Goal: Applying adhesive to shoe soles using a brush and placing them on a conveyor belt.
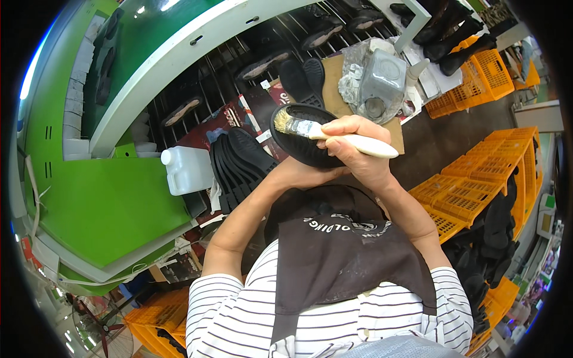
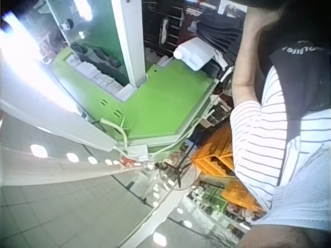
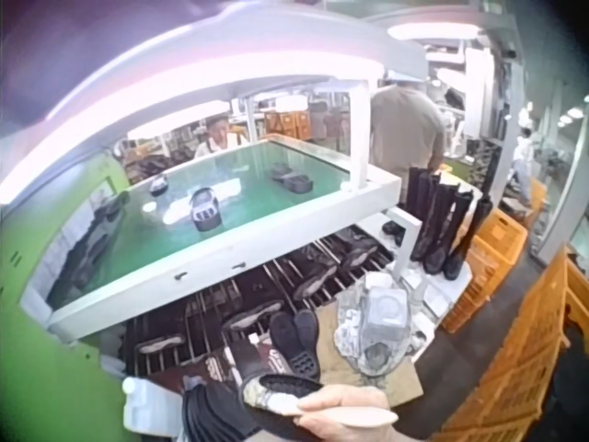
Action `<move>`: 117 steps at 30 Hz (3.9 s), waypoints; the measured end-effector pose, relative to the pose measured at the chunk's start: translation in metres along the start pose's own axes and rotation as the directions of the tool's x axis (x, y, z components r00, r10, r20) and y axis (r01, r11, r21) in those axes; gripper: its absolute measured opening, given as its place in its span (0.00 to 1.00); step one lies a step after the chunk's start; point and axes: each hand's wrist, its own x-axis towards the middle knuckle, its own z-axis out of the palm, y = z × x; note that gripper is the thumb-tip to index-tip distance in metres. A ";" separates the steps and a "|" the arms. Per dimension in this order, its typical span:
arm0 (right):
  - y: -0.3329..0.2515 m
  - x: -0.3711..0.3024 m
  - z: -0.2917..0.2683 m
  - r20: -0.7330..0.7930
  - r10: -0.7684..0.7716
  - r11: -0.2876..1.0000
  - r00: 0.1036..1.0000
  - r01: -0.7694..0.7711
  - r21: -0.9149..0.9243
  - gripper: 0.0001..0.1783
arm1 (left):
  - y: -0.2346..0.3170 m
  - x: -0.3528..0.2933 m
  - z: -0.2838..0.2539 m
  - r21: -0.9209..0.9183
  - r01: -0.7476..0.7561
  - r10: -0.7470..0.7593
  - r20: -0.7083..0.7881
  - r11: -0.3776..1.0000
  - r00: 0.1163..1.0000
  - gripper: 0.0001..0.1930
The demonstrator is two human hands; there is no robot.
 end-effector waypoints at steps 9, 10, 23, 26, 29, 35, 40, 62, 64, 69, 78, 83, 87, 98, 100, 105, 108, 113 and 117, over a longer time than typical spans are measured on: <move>0.000 0.035 -0.023 0.095 0.100 0.987 0.990 -0.111 0.114 0.10 | -0.012 -0.007 -0.022 -0.044 0.023 -0.014 0.183 0.999 0.983 0.23; 0.002 0.038 -0.024 0.096 0.102 0.988 0.990 -0.112 0.109 0.10 | -0.013 -0.006 -0.024 -0.056 0.043 -0.030 0.217 0.997 0.976 0.24; 0.033 0.058 -0.034 0.040 0.101 0.989 0.994 -0.104 0.100 0.11 | -0.037 -0.038 -0.026 -0.593 0.036 -0.077 -0.044 0.804 0.996 0.39; 0.034 0.054 -0.031 0.069 0.134 0.987 0.989 -0.139 0.082 0.10 | -0.034 -0.043 -0.013 -0.704 -0.109 -0.094 -0.244 0.702 0.965 0.34; 0.035 0.047 -0.030 0.111 0.139 0.987 0.984 -0.146 0.065 0.10 | -0.039 -0.050 -0.007 -0.779 -0.097 -0.129 -0.223 0.620 0.966 0.36; 0.029 0.034 -0.023 0.169 0.127 0.985 0.977 -0.144 0.093 0.11 | -0.023 -0.052 -0.002 -0.815 -0.088 -0.232 -0.264 0.573 0.936 0.39; 0.022 0.024 -0.021 0.215 0.142 0.984 0.966 -0.161 0.073 0.11 | -0.022 -0.055 -0.001 -0.830 -0.087 -0.232 -0.253 0.550 0.939 0.38; 0.010 -0.007 -0.002 0.319 0.202 0.946 0.926 -0.269 0.181 0.09 | -0.052 -0.056 -0.011 -0.917 -0.159 -0.154 -0.228 0.367 0.961 0.33; 0.009 -0.009 0.000 0.318 0.224 0.942 0.921 -0.288 0.170 0.09 | -0.053 -0.056 -0.011 -0.925 -0.177 -0.173 -0.245 0.336 0.954 0.32; 0.009 -0.012 0.003 0.314 0.257 0.957 0.914 -0.285 0.048 0.09 | -0.044 -0.050 -0.008 -0.905 -0.272 -0.253 -0.361 0.329 0.898 0.28; 0.004 -0.016 0.008 0.336 0.210 0.969 0.918 -0.241 0.052 0.08 | -0.047 -0.049 -0.012 -0.956 -0.276 -0.170 -0.290 0.099 0.942 0.26; -0.018 -0.010 0.004 0.431 0.357 0.916 0.829 -0.401 0.012 0.08 | -0.048 -0.050 -0.011 -0.975 -0.221 -0.189 -0.213 -0.025 0.959 0.23; -0.016 -0.009 0.004 0.457 0.238 0.955 0.857 -0.292 0.049 0.09 | -0.018 -0.049 -0.009 -0.982 -0.132 -0.217 -0.101 -0.137 0.971 0.21; -0.020 0.018 -0.003 0.660 0.231 0.921 0.715 -0.379 0.088 0.10 | -0.034 -0.045 -0.003 -0.990 0.125 -0.140 0.132 -0.060 0.981 0.18; -0.012 0.024 -0.008 0.732 0.147 0.947 0.665 -0.308 0.090 0.09 | -0.032 -0.045 0.001 -0.986 0.161 -0.183 0.151 0.040 0.971 0.22; -0.010 0.040 -0.009 0.817 0.094 0.985 0.568 -0.174 0.008 0.09 | -0.047 -0.042 0.008 -0.969 0.247 -0.022 0.248 -0.020 0.969 0.23; -0.011 0.050 -0.007 0.867 0.085 0.986 0.491 -0.164 -0.004 0.10 | -0.054 -0.045 0.010 -0.970 0.243 -0.049 0.242 0.016 0.969 0.21; -0.006 0.058 -0.003 0.919 0.096 0.980 0.383 -0.198 -0.020 0.10 | -0.070 -0.042 0.010 -0.945 0.324 0.044 0.327 0.051 0.944 0.17; -0.003 0.065 -0.002 0.947 0.110 0.984 0.303 -0.169 -0.060 0.11 | -0.067 -0.048 0.010 -0.934 0.352 -0.135 0.341 0.069 0.930 0.17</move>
